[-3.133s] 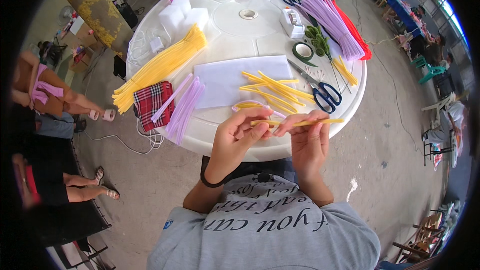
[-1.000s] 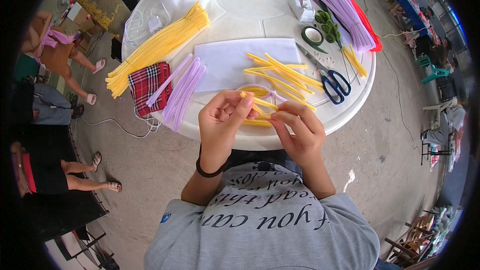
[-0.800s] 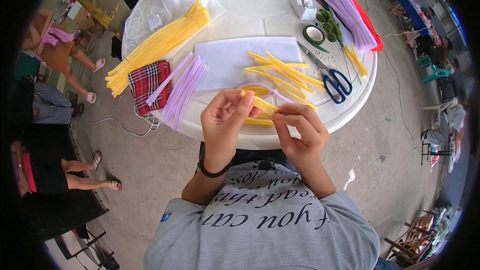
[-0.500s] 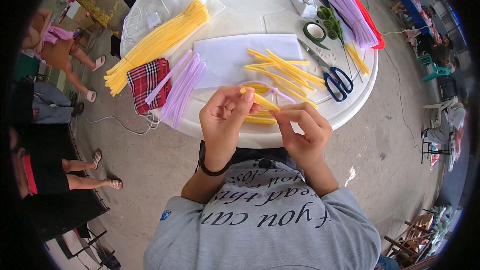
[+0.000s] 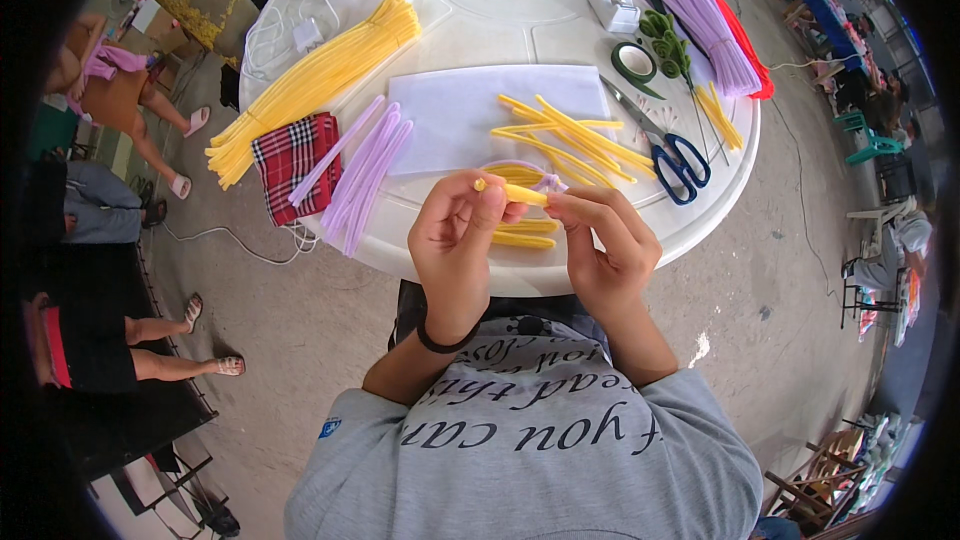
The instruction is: The person assembles a craft object by hand, grouping together multiple yellow and pink flexible sticks and twisting them at the base to create a looped form.
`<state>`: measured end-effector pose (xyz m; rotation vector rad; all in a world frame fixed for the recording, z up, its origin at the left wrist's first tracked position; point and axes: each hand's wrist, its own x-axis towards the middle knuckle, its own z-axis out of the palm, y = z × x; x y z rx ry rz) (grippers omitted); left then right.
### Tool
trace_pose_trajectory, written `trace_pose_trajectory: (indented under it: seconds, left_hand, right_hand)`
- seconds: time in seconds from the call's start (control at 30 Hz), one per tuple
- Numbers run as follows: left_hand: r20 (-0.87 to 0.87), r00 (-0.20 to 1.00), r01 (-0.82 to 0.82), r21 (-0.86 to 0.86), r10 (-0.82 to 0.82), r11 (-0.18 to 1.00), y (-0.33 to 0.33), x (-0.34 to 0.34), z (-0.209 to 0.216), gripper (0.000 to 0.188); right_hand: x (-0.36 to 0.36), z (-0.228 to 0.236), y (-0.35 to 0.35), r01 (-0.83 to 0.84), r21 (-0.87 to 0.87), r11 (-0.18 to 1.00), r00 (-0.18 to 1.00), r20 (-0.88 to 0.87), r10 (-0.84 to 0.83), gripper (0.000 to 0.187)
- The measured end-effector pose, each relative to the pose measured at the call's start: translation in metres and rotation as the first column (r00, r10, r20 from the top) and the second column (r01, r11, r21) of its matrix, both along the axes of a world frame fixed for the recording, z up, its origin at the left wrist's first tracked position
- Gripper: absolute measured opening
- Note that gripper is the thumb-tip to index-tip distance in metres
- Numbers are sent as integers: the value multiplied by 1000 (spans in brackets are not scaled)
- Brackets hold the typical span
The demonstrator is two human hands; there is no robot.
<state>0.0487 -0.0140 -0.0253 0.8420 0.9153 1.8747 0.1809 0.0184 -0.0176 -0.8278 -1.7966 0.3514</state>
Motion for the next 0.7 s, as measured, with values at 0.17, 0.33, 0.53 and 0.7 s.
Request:
trace_pose_trajectory:
  seconds: [0.17,0.33,0.53,0.7]
  left_hand:
    - [-4,999,43,-33,-43,999,2,-2,6,14]
    - [-298,911,235,-194,-286,952,0,-26,1,11]
    - [-507,742,299,-334,-438,894,-9,-38,13,13]
    - [-474,727,395,-304,-497,867,-7,-46,21,16]
  right_hand:
    - [7,-1,4,-173,-284,943,963,-249,102,15]
    - [23,11,13,-467,-542,699,792,-608,58,8]
    - [24,20,14,-460,-569,682,835,-538,114,13]
    - [14,18,13,-537,-565,627,843,-390,371,15]
